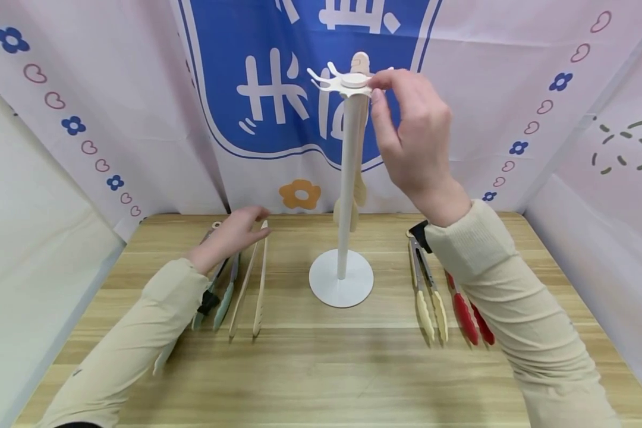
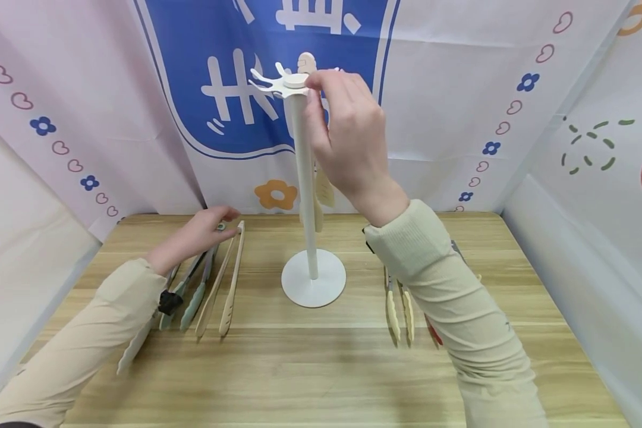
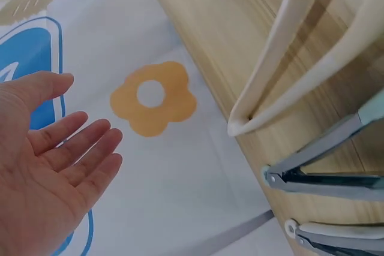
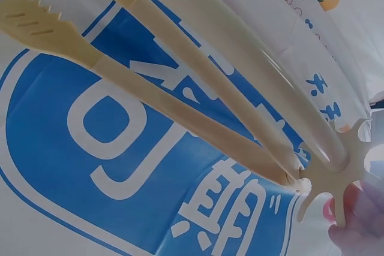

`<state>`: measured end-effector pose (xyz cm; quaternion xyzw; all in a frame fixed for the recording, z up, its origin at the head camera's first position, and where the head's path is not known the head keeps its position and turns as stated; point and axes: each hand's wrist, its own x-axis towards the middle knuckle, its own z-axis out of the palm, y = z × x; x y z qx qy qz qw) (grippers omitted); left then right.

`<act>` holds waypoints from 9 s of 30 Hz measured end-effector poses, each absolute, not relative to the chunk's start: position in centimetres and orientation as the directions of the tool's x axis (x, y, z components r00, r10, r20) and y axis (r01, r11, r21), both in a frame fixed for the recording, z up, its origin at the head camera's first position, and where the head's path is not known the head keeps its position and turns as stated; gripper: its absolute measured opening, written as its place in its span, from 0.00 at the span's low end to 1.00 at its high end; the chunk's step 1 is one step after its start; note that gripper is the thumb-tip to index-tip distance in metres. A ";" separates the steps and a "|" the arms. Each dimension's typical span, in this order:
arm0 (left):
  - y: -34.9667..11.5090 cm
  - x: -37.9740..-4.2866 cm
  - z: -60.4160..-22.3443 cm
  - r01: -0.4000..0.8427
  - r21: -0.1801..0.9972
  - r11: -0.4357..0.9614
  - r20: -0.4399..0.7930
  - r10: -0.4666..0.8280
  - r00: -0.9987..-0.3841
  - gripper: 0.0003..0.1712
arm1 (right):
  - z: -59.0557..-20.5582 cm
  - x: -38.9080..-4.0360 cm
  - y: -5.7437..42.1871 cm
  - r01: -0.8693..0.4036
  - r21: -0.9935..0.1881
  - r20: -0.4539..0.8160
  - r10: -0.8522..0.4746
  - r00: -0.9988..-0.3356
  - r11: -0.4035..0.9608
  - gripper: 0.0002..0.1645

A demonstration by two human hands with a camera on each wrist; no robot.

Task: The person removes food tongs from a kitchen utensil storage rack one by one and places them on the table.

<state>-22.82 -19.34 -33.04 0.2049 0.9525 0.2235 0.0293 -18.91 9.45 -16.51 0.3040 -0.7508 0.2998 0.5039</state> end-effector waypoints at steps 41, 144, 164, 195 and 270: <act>-15.1 -22.7 -29.7 0.426 0.594 0.682 0.256 0.341 -0.904 0.26 | -16.5 -21.6 10.4 -0.914 -0.348 0.927 -0.067 -0.368 0.206 0.16; -6.5 -23.1 -25.6 0.493 0.837 0.238 0.474 0.136 -0.870 0.29 | -16.2 -20.2 10.5 -0.891 -0.081 0.978 -0.136 -0.157 0.447 0.07; -6.7 -23.1 -25.3 0.542 0.782 0.308 0.534 0.118 -0.837 0.28 | -16.3 -20.1 10.3 -0.884 -0.101 0.980 -0.107 -0.168 0.457 0.08; -7.7 -24.1 -24.0 0.517 0.764 0.386 0.541 0.053 -0.839 0.26 | -16.4 -20.1 10.3 -0.884 -0.099 0.980 -0.109 -0.166 0.457 0.08; -19.9 -20.1 -25.0 0.304 0.747 0.591 0.472 -0.149 -0.869 0.27 | -16.6 -20.1 10.1 -0.863 -0.134 0.980 -0.066 -0.190 0.487 0.08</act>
